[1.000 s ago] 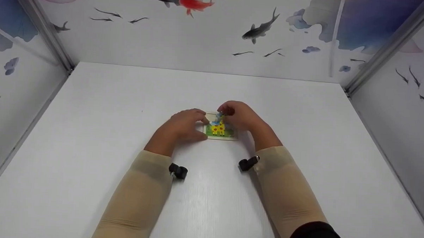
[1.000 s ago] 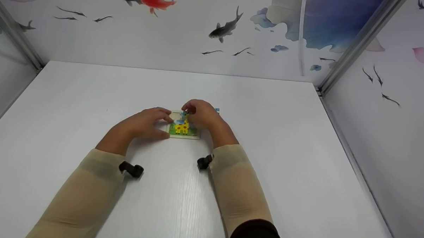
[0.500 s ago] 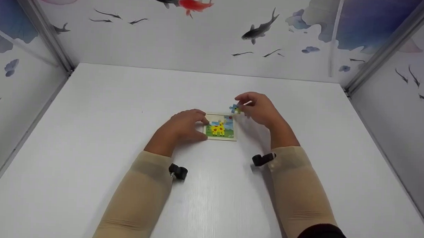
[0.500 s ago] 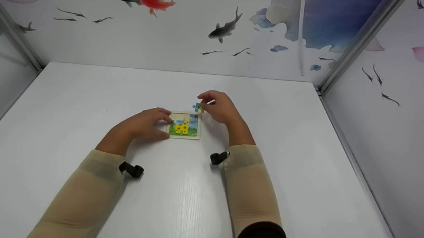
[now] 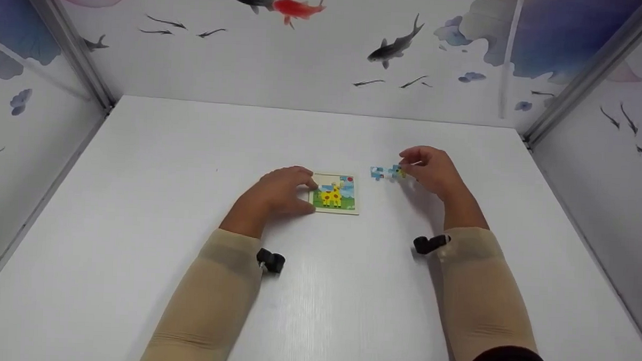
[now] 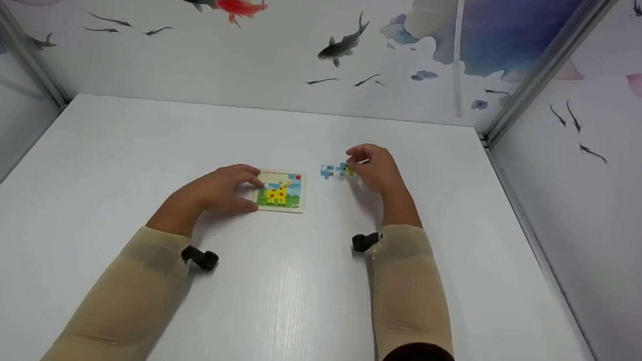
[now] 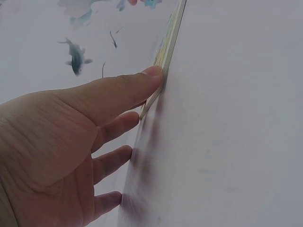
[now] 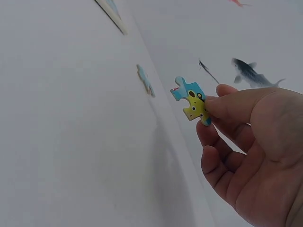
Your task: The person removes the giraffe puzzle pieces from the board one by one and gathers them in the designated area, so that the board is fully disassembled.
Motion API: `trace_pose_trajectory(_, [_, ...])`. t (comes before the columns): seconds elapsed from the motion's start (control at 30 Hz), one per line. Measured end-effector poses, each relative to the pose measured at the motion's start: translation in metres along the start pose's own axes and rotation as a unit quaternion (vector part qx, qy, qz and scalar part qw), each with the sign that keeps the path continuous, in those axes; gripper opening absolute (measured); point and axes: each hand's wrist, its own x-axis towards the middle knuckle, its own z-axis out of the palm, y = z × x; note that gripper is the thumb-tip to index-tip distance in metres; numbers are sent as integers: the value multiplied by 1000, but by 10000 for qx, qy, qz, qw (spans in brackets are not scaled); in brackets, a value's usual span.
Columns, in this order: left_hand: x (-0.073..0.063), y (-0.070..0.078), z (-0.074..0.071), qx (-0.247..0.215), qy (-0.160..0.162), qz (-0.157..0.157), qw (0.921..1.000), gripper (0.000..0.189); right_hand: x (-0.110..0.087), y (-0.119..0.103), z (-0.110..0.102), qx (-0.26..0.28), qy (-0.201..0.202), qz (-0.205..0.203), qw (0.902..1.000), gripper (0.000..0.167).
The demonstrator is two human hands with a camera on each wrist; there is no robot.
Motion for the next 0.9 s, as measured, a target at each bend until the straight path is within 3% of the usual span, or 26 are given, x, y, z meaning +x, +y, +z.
trace_pose_trajectory(0.13, [1, -1, -1, 27, -47, 48, 10000, 54, -1, 8, -3, 204, 15, 310, 9993, 33])
trace_pose_trajectory(0.3, [1, -2, -1, 34, -72, 79, 9999, 55, -1, 9, 1, 246, 3, 415, 9988, 31])
trace_pose_trajectory(0.7, [2, -3, 0, 24, -73, 36, 10000, 55, 3, 9, 4, 261, 106, 409, 9988, 32])
trace_pose_trajectory(0.9, [0, -2, 0, -92, -66, -45, 9999, 54, 4, -4, 4, 169, 182, 260, 9994, 31])
